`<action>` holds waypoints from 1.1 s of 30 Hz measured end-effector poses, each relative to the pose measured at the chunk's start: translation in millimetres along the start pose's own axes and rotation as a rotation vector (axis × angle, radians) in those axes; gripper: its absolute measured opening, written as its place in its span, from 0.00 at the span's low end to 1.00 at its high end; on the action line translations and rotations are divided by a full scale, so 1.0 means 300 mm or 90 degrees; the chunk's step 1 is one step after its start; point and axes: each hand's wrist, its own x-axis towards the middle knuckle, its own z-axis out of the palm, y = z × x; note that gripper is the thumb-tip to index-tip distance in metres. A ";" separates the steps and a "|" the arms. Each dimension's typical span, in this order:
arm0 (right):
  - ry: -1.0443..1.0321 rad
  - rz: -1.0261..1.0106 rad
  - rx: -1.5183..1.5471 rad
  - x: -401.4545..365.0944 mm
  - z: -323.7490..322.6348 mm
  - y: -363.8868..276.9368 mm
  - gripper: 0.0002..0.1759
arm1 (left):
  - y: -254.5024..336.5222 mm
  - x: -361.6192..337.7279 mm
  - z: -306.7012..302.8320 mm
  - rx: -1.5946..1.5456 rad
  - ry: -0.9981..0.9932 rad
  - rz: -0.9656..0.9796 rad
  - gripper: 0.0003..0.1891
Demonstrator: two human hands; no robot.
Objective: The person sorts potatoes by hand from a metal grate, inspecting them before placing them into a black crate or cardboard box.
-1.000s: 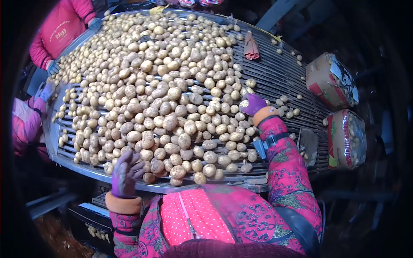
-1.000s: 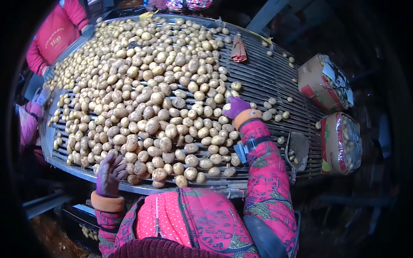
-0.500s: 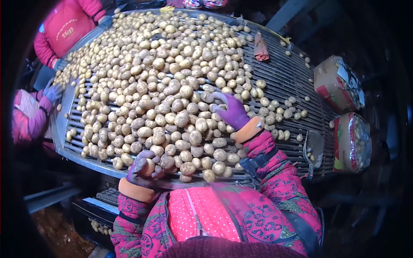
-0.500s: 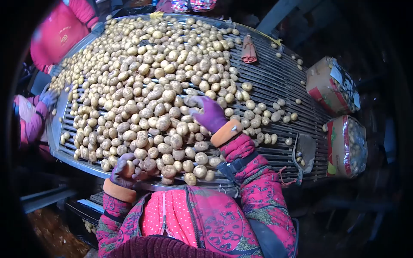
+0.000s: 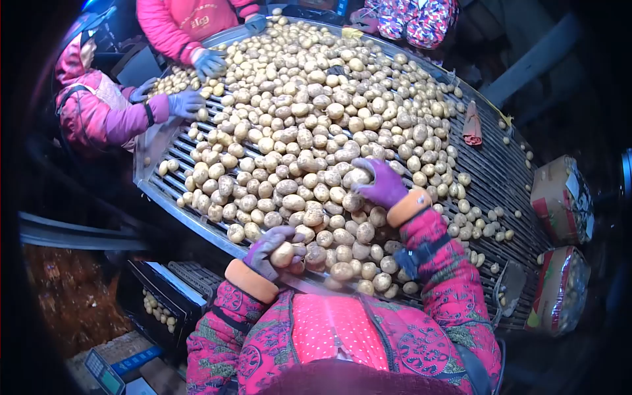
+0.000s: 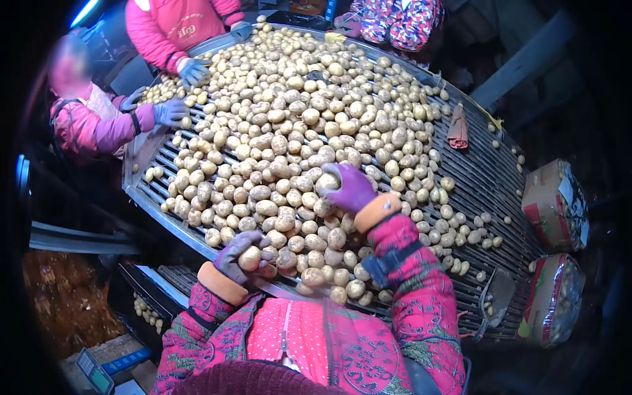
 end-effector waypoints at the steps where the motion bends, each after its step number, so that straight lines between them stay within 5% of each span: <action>1: 0.001 -0.008 0.144 -0.028 0.036 -0.029 0.34 | 0.005 0.010 0.047 0.004 -0.032 -0.021 0.30; 2: -0.051 -0.024 0.186 -0.060 0.021 -0.135 0.35 | 0.013 0.011 0.086 0.116 -0.051 -0.019 0.40; 4: -0.184 -0.123 0.219 -0.110 0.028 -0.293 0.34 | -0.013 0.048 0.132 0.062 -0.118 -0.011 0.43; 7: -0.062 -0.249 0.069 -0.138 0.078 -0.357 0.38 | -0.010 0.031 0.058 0.015 -0.194 -0.038 0.46; 9: 0.002 -0.187 -0.002 -0.148 0.096 -0.267 0.38 | 0.025 -0.032 0.025 0.009 -0.154 -0.009 0.44; 13: -0.029 -0.102 -0.358 -0.283 0.098 -0.096 0.41 | 0.094 -0.268 -0.128 -0.063 0.070 0.117 0.39; 15: -0.014 -0.073 -0.287 -0.349 0.133 0.012 0.44 | 0.097 -0.404 -0.283 -0.130 0.094 0.260 0.36; 19: -0.041 -0.049 -0.281 -0.353 0.150 0.039 0.46 | 0.093 -0.763 -0.561 -0.287 0.355 0.415 0.25; 21: -0.034 -0.073 -0.207 -0.324 0.153 0.035 0.46 | 0.066 -0.940 -0.788 -0.209 0.547 0.484 0.22; 23: -0.043 -0.084 -0.195 -0.319 0.142 0.015 0.45 | 0.047 -1.127 -1.071 -0.088 0.604 0.546 0.25; 26: -0.041 -0.078 -0.226 -0.328 0.152 0.026 0.45 | 0.134 -1.184 -1.063 0.050 0.992 0.474 0.20; 28: -0.057 -0.032 -0.277 -0.345 0.140 0.005 0.45 | 0.234 -1.139 -1.201 0.050 1.015 0.441 0.14; 31: -0.046 -0.006 -0.281 -0.344 0.136 -0.065 0.45 | 0.293 -0.989 -1.276 0.481 0.955 0.313 0.17; 33: -0.040 0.020 -0.287 -0.361 0.136 -0.057 0.47 | 0.324 -0.701 -1.189 0.577 0.677 0.687 0.24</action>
